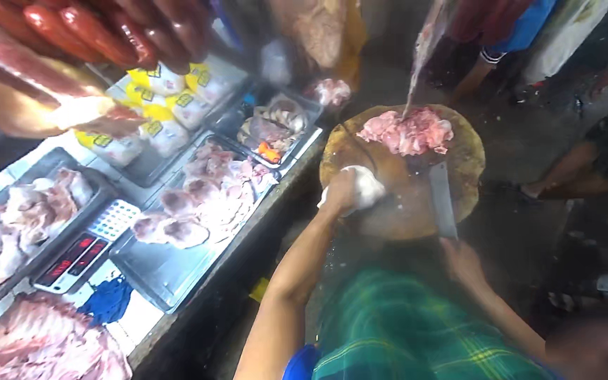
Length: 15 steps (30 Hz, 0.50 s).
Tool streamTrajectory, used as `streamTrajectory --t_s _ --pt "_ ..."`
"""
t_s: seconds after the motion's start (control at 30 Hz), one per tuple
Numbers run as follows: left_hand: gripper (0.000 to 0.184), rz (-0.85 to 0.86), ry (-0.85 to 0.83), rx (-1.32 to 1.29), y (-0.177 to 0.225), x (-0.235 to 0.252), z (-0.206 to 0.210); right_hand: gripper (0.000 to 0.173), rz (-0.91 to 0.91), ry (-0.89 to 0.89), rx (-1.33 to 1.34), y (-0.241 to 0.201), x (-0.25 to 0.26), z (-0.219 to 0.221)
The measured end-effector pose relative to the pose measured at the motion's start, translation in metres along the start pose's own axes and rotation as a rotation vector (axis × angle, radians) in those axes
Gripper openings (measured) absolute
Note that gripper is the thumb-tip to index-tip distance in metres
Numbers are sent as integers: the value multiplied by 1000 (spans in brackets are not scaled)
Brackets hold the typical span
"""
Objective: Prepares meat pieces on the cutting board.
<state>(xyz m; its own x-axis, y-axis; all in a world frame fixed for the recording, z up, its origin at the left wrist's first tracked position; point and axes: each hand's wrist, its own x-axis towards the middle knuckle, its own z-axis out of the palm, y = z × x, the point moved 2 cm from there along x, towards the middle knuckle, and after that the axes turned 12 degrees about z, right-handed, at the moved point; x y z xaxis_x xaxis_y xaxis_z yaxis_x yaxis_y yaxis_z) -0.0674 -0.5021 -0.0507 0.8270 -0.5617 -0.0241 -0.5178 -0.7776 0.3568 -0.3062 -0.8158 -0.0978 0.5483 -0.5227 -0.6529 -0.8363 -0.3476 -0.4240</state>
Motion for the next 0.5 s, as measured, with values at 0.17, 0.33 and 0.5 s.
streamTrajectory --t_s 0.17,0.33,0.5 --pt "87 -19 -301 -22 54 64 26 62 14 -135 156 21 15 -37" --pt "66 67 -532 311 59 117 56 67 -16 -68 -16 37 44 -72" --pt "46 -133 -521 229 74 136 50 68 -33 -80 -109 36 60 -83"
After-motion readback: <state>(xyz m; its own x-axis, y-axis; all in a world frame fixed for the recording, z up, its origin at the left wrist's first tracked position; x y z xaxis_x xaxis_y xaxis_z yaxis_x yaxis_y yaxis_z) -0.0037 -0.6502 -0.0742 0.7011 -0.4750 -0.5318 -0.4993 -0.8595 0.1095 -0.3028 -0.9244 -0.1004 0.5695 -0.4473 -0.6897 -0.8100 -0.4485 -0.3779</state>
